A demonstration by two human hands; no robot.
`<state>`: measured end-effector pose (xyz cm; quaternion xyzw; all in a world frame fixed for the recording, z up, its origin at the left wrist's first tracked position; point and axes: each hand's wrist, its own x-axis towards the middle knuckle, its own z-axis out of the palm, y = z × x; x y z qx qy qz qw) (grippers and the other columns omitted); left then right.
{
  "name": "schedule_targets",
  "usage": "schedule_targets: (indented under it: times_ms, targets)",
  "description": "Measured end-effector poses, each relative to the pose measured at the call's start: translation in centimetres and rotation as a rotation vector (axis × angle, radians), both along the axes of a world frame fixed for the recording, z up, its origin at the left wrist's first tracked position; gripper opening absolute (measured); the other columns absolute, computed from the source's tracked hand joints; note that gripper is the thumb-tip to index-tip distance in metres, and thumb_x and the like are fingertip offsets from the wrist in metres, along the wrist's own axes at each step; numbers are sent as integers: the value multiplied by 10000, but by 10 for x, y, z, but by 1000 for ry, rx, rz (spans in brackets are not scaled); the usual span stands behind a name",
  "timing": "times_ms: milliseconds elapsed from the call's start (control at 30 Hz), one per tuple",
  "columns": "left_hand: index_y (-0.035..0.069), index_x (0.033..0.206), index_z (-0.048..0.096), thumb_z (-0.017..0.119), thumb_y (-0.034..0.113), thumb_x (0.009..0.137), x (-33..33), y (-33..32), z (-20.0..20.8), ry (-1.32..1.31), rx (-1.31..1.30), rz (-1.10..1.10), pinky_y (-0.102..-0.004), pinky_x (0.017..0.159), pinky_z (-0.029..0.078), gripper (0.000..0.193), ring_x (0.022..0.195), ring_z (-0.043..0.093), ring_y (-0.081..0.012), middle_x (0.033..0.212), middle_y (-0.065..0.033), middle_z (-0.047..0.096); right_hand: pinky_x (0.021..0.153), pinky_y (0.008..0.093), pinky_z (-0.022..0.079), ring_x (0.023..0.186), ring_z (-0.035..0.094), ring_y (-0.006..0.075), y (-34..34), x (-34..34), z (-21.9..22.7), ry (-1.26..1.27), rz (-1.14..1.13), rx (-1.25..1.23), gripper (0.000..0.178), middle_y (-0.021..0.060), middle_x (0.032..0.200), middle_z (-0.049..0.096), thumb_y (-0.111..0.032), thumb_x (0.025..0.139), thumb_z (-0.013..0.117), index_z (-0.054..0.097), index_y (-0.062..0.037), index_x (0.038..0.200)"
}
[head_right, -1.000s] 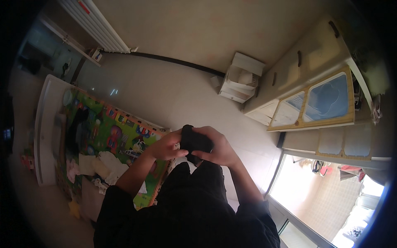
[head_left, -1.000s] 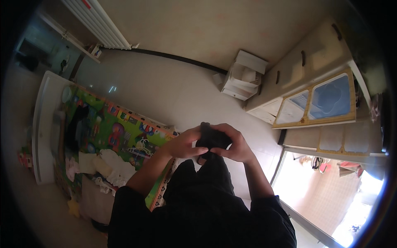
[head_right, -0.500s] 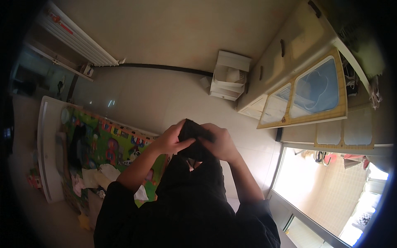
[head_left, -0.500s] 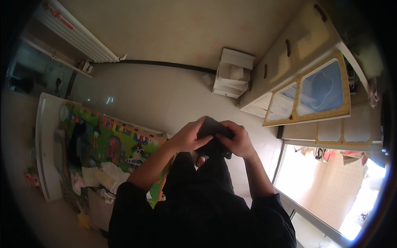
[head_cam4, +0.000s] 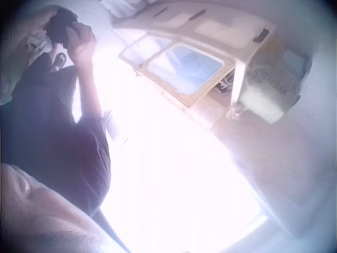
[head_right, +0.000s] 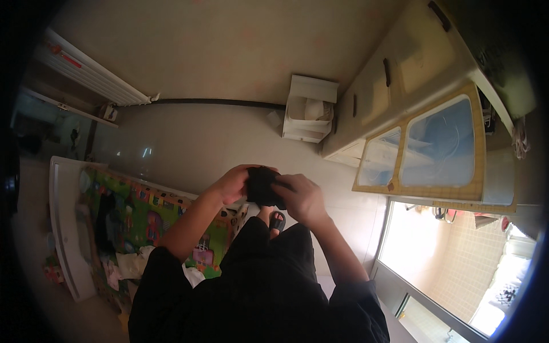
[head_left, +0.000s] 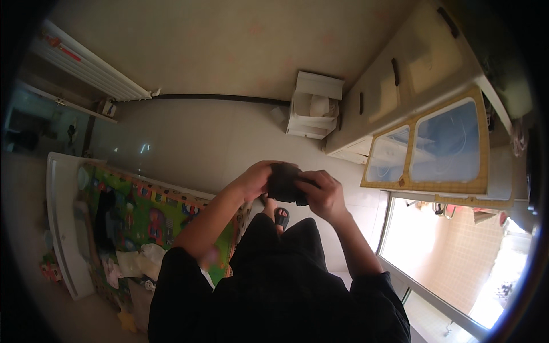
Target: The person organizes clothes by picking up items from a basket and a bed, placing some on hangers and into a cabinet, and folding others before putting them into a drawer.
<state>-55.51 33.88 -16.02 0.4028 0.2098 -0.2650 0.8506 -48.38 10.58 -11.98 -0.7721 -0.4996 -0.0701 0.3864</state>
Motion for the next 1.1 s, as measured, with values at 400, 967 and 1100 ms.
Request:
schedule_targets:
  times_ms: [400,967,1100]
  targets:
    - [31,1452,583,590,-79,955,72,58,-14,-292,302,241,-338,1071,509,509,1193,639,-186,1310,-110,679,1044,448,502,1300,539,373,101,52,-79,722,-75,312,656,203,1408,538,-69,801,714,529,-71,1430]
    - [75,1375,614,635,-43,913,152,77,-113,-348,1041,323,-378,1078,486,477,1192,634,-243,1271,-93,639,1209,434,366,1364,539,298,152,143,-162,1960,-68,878,597,159,1438,584,-168,919,589,484,10,1479]
    - [43,1293,665,668,-12,931,179,72,-141,68,182,571,-322,879,576,366,1063,655,-172,1216,-94,652,1215,418,349,1368,537,284,150,181,-196,2181,-48,962,620,146,1449,581,-134,892,573,478,25,1484]
